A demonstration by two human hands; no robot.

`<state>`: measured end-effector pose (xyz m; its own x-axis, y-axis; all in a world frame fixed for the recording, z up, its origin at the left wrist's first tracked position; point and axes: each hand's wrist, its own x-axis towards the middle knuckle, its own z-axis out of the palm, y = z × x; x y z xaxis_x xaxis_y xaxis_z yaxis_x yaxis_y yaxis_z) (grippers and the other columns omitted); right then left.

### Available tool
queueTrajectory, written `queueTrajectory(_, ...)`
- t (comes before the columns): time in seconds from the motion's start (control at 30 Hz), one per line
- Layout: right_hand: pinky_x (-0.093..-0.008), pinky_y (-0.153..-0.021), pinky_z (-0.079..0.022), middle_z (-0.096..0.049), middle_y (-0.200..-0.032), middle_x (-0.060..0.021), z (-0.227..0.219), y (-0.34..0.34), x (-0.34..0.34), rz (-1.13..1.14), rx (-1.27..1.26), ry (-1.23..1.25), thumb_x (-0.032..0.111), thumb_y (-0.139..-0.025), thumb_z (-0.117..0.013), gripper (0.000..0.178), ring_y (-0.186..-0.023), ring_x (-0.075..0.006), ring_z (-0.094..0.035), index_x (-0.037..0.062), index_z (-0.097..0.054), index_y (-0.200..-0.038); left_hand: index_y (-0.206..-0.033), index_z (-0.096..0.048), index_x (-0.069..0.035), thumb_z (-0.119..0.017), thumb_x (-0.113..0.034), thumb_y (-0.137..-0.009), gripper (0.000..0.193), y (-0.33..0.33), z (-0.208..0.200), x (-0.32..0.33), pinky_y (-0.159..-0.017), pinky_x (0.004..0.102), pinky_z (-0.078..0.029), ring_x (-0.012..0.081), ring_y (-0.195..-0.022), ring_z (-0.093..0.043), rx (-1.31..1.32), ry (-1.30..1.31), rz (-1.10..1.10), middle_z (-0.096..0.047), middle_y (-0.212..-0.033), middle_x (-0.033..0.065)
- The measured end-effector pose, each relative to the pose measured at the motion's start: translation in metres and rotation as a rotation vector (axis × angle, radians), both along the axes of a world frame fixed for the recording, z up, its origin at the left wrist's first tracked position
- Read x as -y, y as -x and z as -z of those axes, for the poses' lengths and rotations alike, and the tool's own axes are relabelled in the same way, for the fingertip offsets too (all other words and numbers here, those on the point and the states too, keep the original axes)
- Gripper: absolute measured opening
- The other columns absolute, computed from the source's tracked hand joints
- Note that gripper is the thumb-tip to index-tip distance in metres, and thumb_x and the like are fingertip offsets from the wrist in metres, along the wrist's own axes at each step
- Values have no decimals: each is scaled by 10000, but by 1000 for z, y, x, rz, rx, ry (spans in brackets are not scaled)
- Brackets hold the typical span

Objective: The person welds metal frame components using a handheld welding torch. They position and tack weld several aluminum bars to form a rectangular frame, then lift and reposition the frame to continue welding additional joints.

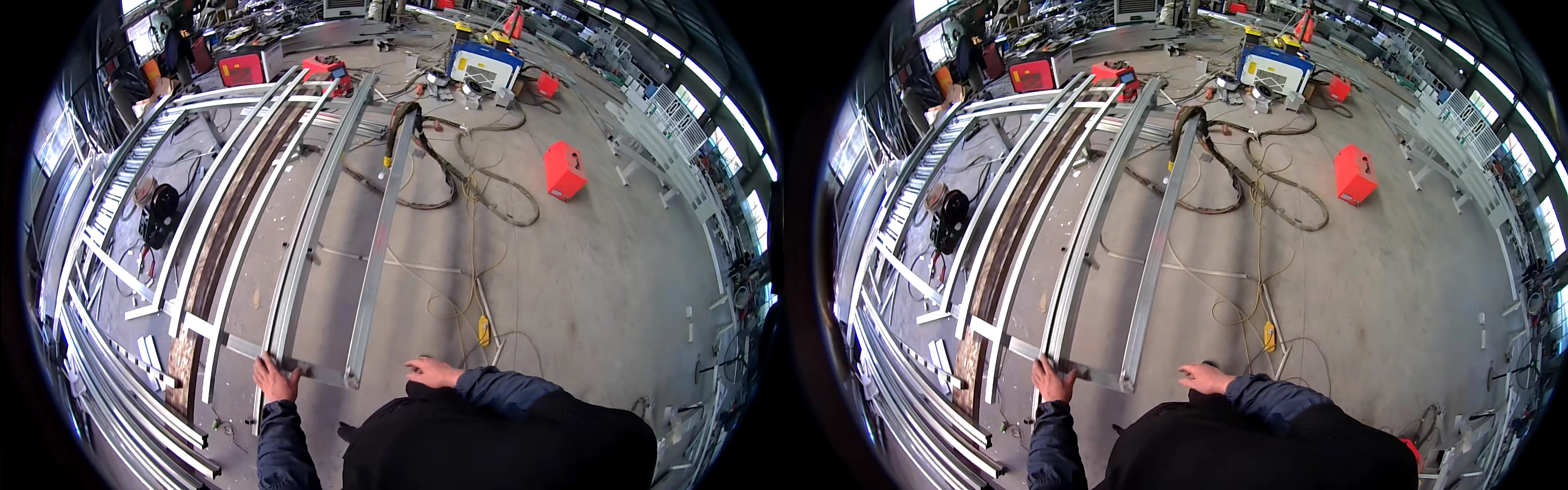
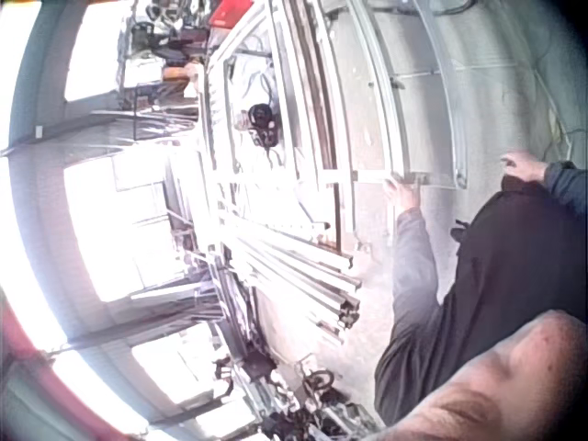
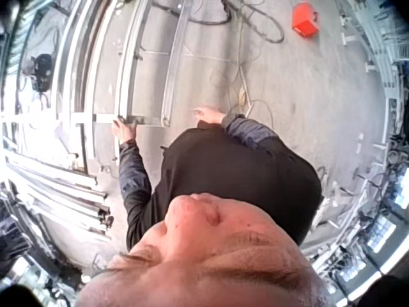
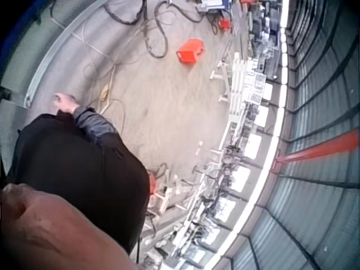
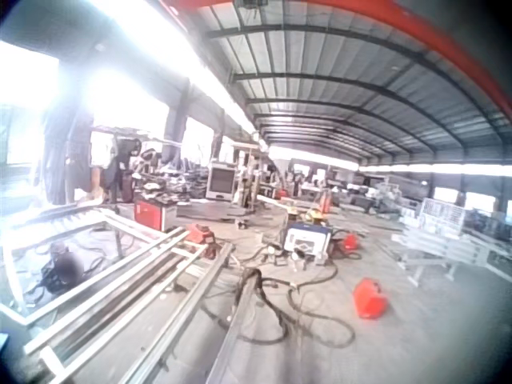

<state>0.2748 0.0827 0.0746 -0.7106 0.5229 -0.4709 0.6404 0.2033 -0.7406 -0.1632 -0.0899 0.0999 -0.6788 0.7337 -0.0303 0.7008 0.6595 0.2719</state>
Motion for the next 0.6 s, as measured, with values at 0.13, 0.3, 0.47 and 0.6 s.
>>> queueTrajectory(0.13, -440, -910, -596, -792, -1143, -198, -14, -124, -112, 290, -6, -119, 387, -1023, -697, 561, -1046, -349, -766, -18, -666, -1409, -1707, -302, -6, -886, -365, -832, 1111, -1, 27, -13, -1293, 575, -255, 464, -1543, -371, -99, 25, -194, -410, -1663, 286)
queueTrajectory(0.3, -475, -870, -600, -804, -1081, -198, -6, -255, -206, 632, 130, -288, 375, -1020, -687, 467, -1004, -388, -769, 15, -719, -1315, -1738, -206, 6, -829, -244, -869, 1097, -9, 29, -36, -1301, 577, -220, 441, -1576, -327, -87, 142, -166, -353, -1695, 275)
queueTrajectory(0.47, -451, -897, -600, -803, -1097, -208, 18, -274, -287, 737, 77, -164, 374, -1010, -703, 463, -1035, -370, -775, -2, -744, -1277, -1686, -335, 24, -699, -333, -954, 893, -18, 7, -54, -1101, 597, -506, 555, -1311, -591, -315, 361, -69, -553, -1488, 410)
queueTrajectory(0.6, -397, -768, -579, -792, -921, -120, 91, -289, -337, 901, 113, -33, 367, -991, -713, 444, -797, -235, -749, -15, -765, -1212, -1605, -470, 12, -641, -508, -1029, 794, -9, -26, -116, -1205, 559, -432, 514, -1426, -521, -73, 867, -58, -514, -1569, 367)
